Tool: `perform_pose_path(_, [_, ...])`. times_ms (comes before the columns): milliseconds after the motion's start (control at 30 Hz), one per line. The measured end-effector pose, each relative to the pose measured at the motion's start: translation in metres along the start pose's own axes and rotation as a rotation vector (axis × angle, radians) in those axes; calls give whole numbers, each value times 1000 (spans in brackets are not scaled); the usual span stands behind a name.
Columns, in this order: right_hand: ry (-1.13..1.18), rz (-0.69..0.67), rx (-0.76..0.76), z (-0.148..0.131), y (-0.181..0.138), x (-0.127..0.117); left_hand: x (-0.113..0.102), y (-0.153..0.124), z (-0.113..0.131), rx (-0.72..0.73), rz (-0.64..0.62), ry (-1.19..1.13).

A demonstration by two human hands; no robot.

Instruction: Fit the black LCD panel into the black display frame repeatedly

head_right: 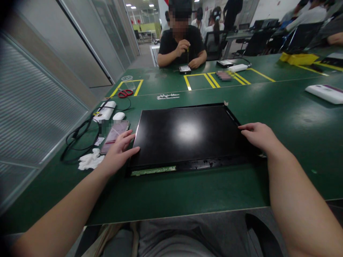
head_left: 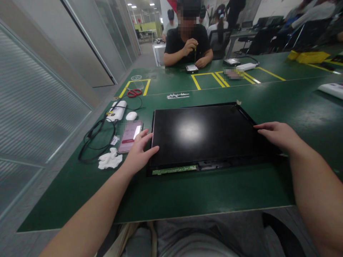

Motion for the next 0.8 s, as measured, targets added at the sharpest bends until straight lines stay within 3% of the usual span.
perform_pose_path(233, [-34,1,46,-6,-6,-4,8,2,-6,10,-33,56])
perform_pose_path(800, [-54,20,36,-9,-9,-5,12,2,5,93,-57,314])
Point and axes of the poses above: each hand's wrist, its own y-axis towards the middle knuckle, its own x-axis out of the palm, z = x × y, the point moved 9 cm from there along y, towards the middle knuckle, and after that the axes turned 3 degrees about y, right-handed, at the moved point
